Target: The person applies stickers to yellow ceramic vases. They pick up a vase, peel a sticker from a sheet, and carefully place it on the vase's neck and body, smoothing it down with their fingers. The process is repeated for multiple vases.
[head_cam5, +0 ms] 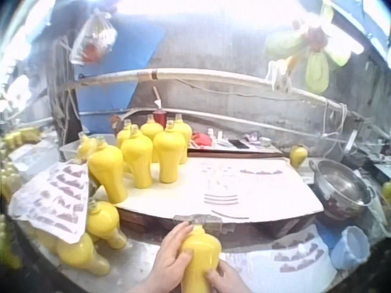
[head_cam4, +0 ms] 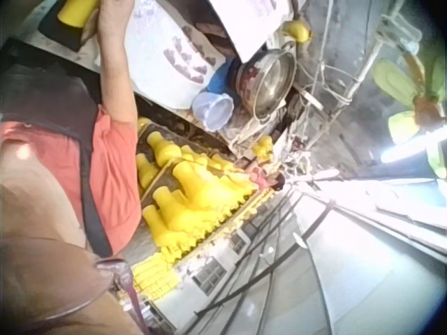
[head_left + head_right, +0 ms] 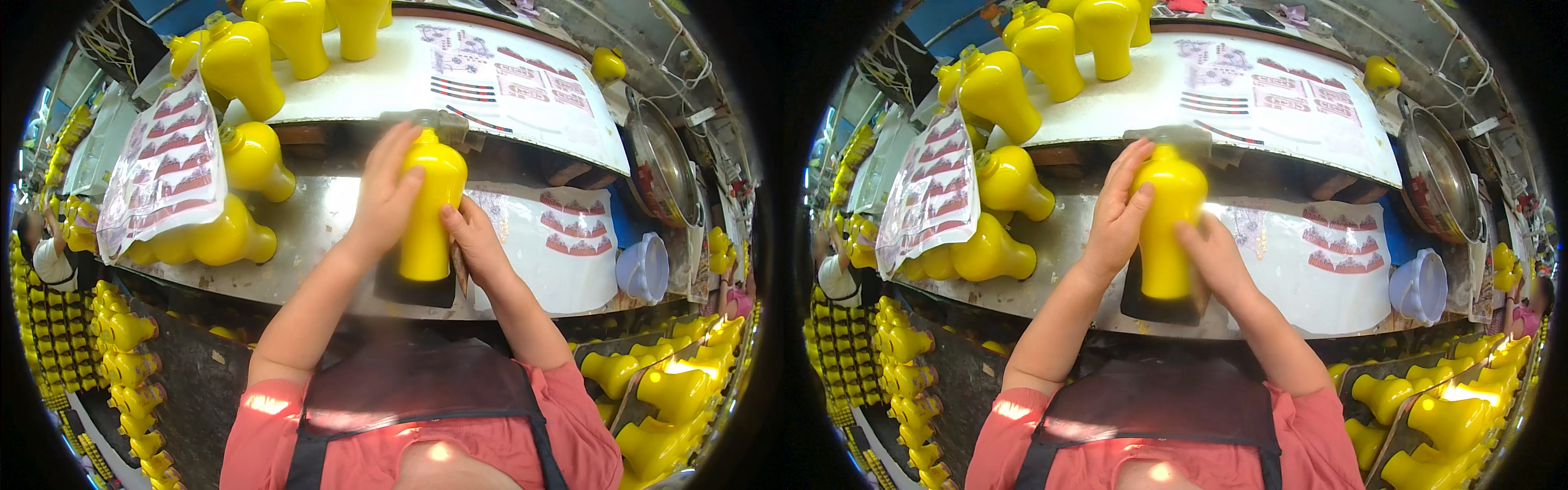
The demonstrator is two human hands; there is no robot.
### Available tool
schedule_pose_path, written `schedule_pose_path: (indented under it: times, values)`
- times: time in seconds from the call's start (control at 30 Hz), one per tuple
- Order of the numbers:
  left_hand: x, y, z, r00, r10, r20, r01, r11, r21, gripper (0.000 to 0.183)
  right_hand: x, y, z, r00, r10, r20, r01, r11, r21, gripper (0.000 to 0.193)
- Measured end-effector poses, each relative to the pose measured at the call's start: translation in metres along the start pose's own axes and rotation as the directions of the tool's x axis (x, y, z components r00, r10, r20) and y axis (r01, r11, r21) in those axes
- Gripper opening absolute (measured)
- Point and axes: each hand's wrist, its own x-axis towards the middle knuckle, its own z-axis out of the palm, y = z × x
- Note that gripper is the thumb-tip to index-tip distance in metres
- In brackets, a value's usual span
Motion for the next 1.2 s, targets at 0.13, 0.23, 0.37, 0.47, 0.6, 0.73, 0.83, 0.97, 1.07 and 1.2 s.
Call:
schedule_pose_path:
  times: [0.13, 0.23, 0.37, 0.47, 0.6, 0.73, 0.83, 0.97, 1.07, 1.2]
  values:
    - [0.000, -0.010, 0.004, 0.993, 0.118, -0.006, -0.114, 0.972, 0.207, 0.054, 0.004, 0.009, 0.001, 0.999, -0.021, -0.048, 0.020, 1.000, -0.017, 0.050]
    - [-0.016, -0.003, 0.013, 0.977, -0.199, -0.074, 0.194, 0.979, -0.066, 0.069, 0.002, 0.001, 0.005, 0.990, -0.075, -0.122, 0.060, 0.991, -0.118, 0.056]
    - [-0.047, 0.013, 0.019, 0.920, -0.390, 0.042, 0.383, 0.872, -0.305, 0.076, -0.017, -0.018, 0.005, 0.947, -0.236, -0.217, 0.050, 0.778, -0.626, 0.071]
    - [-0.044, 0.014, 0.016, 0.892, -0.422, 0.160, 0.435, 0.707, -0.558, 0.083, -0.021, -0.021, 0.010, 0.873, -0.480, -0.081, 0.213, 0.527, -0.823, 0.075]
    - [-0.042, 0.018, 0.013, 0.868, -0.450, 0.211, 0.474, 0.621, -0.624, 0.083, -0.020, -0.018, 0.012, 0.849, -0.526, -0.055, 0.276, 0.529, -0.803, 0.078]
    - [-0.052, 0.017, 0.007, 0.938, -0.341, 0.056, 0.345, 0.932, -0.107, 0.083, -0.015, -0.018, 0.002, 0.965, -0.178, -0.192, 0.030, 0.804, -0.593, 0.081]
    - [-0.057, 0.012, 0.005, 0.964, -0.258, 0.067, 0.258, 0.966, 0.012, 0.086, -0.010, -0.015, -0.003, 0.980, -0.048, -0.192, -0.012, 0.954, -0.301, 0.077]
    - [-0.054, 0.007, 0.013, 0.918, -0.385, 0.091, 0.393, 0.858, -0.331, 0.091, -0.022, -0.005, 0.005, 0.913, -0.358, -0.195, 0.144, 0.730, -0.668, 0.070]
    - [-0.049, 0.007, 0.009, 0.866, -0.456, 0.205, 0.493, 0.713, -0.499, 0.095, -0.027, -0.001, 0.008, 0.847, -0.526, -0.079, 0.263, 0.542, -0.798, 0.070]
    - [-0.047, 0.010, 0.009, 0.876, -0.408, 0.259, 0.478, 0.654, -0.586, 0.094, -0.027, -0.002, 0.010, 0.843, -0.535, -0.053, 0.250, 0.477, -0.843, 0.072]
